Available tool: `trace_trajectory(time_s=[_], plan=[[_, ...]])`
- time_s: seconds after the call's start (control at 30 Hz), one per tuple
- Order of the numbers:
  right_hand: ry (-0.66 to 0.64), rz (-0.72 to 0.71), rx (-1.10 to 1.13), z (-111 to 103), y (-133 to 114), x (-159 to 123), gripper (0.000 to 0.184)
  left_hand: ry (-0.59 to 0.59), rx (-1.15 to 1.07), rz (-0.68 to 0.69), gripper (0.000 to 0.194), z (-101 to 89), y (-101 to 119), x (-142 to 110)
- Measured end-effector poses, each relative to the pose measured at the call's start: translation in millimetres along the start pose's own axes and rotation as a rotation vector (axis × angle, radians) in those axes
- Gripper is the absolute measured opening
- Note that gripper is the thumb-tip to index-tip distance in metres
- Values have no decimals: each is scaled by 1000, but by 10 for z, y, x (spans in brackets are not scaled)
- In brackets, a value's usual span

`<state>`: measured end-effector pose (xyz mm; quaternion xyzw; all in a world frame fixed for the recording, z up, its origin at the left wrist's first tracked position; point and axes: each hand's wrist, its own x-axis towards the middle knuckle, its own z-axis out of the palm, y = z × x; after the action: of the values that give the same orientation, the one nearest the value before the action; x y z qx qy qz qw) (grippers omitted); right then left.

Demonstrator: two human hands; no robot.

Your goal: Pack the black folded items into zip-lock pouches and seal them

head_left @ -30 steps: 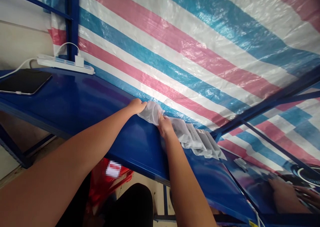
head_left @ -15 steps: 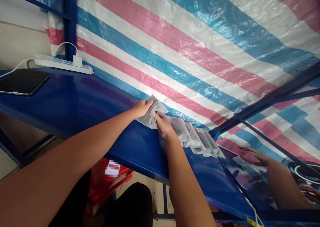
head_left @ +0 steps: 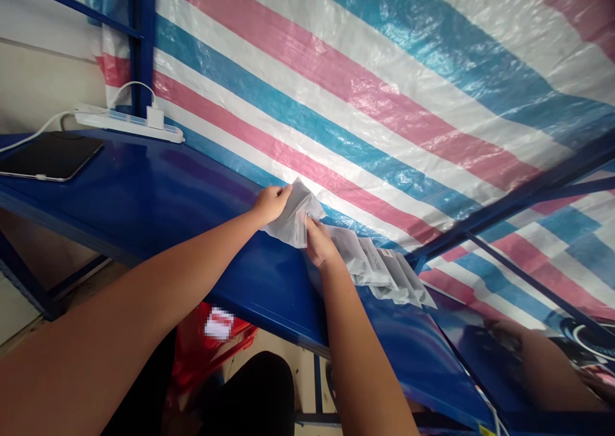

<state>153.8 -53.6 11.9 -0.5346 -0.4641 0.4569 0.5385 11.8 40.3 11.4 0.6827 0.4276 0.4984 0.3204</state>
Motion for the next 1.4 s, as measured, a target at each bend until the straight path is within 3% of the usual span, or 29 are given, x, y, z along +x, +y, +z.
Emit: trace_trajectory(time_s=[0.23, 0.4, 0.57, 1.4], plan=[[-59, 101, 84, 24, -28, -51, 44, -13, -78, 13, 58, 6, 15, -14], [-73, 99, 185, 64, -37, -86, 33, 9, -36, 71, 58, 15, -3, -13], [-89, 117, 238, 116, -30, -92, 36, 4, -18, 71, 56, 27, -13, -10], [-9, 19, 291, 141, -6, -61, 40, -32, -22, 120, 51, 79, -30, -19]])
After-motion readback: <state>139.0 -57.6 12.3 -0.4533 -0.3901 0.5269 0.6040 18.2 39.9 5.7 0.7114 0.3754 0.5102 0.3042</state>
